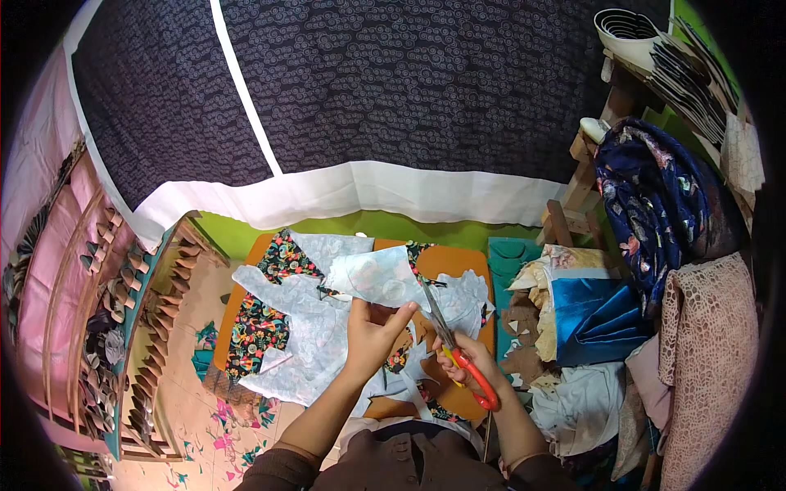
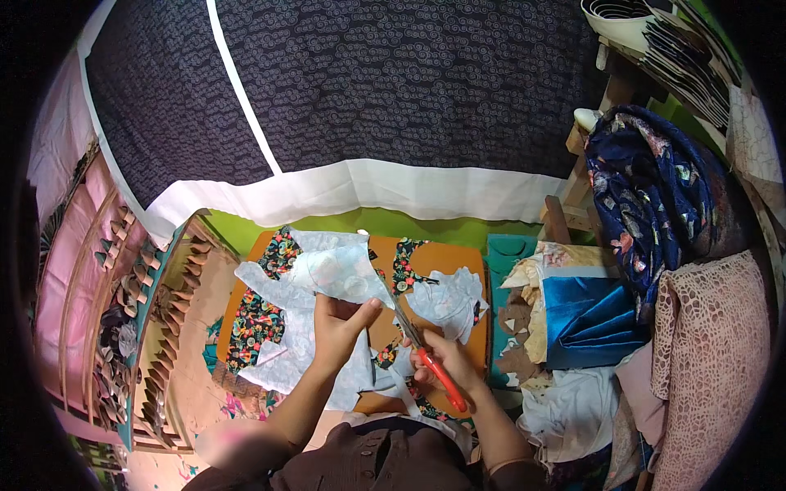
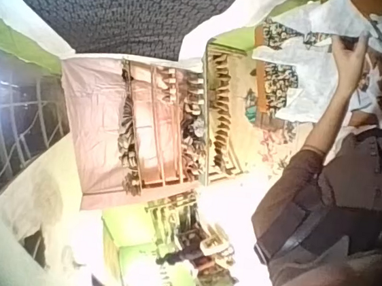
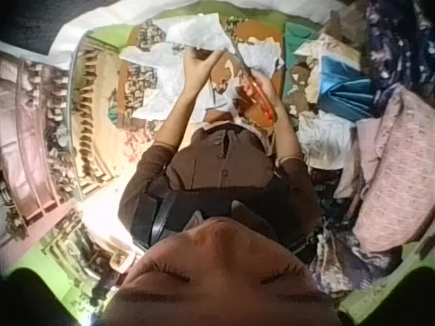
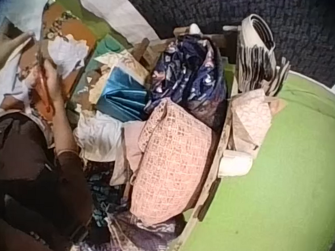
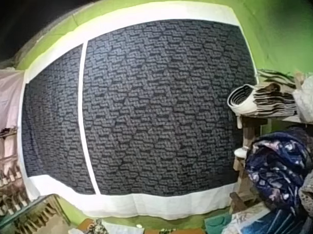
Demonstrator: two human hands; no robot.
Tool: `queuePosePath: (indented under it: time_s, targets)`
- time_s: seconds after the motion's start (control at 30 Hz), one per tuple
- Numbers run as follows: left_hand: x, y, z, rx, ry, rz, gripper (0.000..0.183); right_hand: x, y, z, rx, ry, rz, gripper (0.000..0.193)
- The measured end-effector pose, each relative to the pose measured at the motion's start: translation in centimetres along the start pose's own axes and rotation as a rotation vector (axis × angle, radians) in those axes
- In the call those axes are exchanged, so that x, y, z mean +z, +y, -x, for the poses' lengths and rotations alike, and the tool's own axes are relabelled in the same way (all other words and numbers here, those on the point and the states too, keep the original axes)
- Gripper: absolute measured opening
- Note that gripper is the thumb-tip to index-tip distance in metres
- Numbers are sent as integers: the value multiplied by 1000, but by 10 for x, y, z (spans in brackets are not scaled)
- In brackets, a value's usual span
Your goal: Cutting pattern pieces from floral and light-colored fabric using scissors.
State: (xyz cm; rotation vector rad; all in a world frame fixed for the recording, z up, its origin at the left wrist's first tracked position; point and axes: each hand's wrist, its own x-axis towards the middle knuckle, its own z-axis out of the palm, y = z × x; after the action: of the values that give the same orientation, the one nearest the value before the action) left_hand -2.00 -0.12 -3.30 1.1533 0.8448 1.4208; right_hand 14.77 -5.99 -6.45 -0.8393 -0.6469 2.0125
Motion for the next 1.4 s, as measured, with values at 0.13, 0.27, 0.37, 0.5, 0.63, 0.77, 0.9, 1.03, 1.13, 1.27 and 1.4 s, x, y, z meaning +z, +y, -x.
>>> queuePosePath:
  time_s: [0.13,0.27,0.37,0.5,0.63,0.77,0.9,1.03,1.13,1.27,1.4]
  targets:
    - [-3,1,-2,11,5,-49,44,1,3,5,-205,-64,231,25]
    - [-1,5,-3,15,18,5,45,-8,6,7,-295,-89,325,40]
    - [-4,3,-3,-3,18,-30,46,-2,3,13,-246,-9,348,42]
    - [-5,4,-3,-15,1,-71,46,-6,4,12,-271,-31,388,45]
    - [-9,1,-3,-35,-62,-140,46,-4,3,12,-298,-120,414,48]
    - [-8,4,-2,-73,-163,-202,48,-4,5,13,-335,-106,451,49]
    - [-9,1,-1,-135,-199,-175,53,-3,2,13,-35,31,98,42]
    - [-6,7,-2,-172,-198,-194,54,-3,3,18,-206,-18,304,33]
    - [-10,6,-2,-159,-166,-274,54,-1,5,19,-242,16,335,41]
    - [-10,9,-2,-173,-179,-279,54,-6,6,21,-309,19,480,57]
    - [-7,7,-3,-32,-218,-46,52,-8,4,25,-313,15,496,57]
